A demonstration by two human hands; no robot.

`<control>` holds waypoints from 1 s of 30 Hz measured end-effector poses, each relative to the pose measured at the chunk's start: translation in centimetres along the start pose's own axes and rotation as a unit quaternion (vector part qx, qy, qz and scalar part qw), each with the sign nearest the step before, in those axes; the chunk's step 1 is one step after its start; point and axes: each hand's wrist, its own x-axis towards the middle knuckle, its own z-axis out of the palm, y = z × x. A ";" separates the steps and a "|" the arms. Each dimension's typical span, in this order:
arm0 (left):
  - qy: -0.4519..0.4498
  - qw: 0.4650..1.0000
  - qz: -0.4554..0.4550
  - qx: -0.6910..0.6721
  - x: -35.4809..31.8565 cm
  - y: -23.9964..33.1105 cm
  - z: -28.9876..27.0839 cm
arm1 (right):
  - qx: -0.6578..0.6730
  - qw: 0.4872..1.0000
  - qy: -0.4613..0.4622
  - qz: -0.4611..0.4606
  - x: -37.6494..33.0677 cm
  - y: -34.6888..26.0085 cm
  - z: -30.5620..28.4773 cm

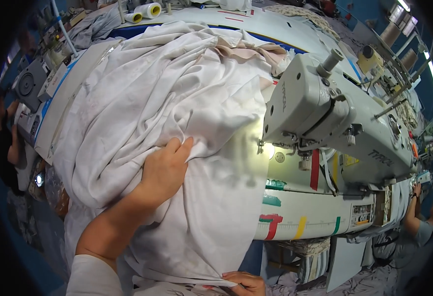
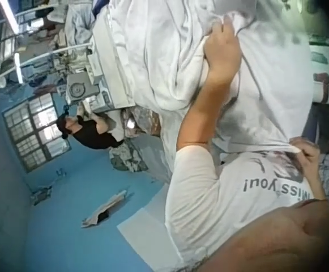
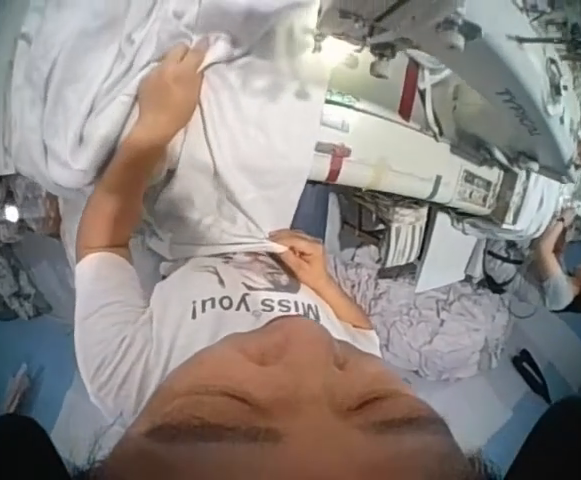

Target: Sewing white fabric pieces together on an industrial sewing machine to assemble pillowcases.

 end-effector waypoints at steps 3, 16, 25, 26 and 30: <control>-0.012 1.000 -0.005 0.003 1.9 -0.4 0.4 | -0.003 1.000 -0.005 -0.002 1.8 -0.1 -0.8; -0.006 1.000 0.019 -0.016 9.3 -2.5 3.2 | -0.044 0.996 -0.029 -0.065 9.3 -4.9 -3.7; -0.008 0.999 0.031 -0.022 13.0 -4.1 3.8 | -0.116 0.987 -0.039 -0.102 14.1 -7.9 -4.6; -0.009 0.999 0.035 -0.025 13.5 -4.2 4.1 | -0.117 0.988 -0.034 -0.100 14.4 -7.9 -4.5; 0.003 1.000 0.028 -0.008 15.5 -5.6 5.0 | -0.094 0.994 -0.009 -0.052 16.0 -8.1 -4.3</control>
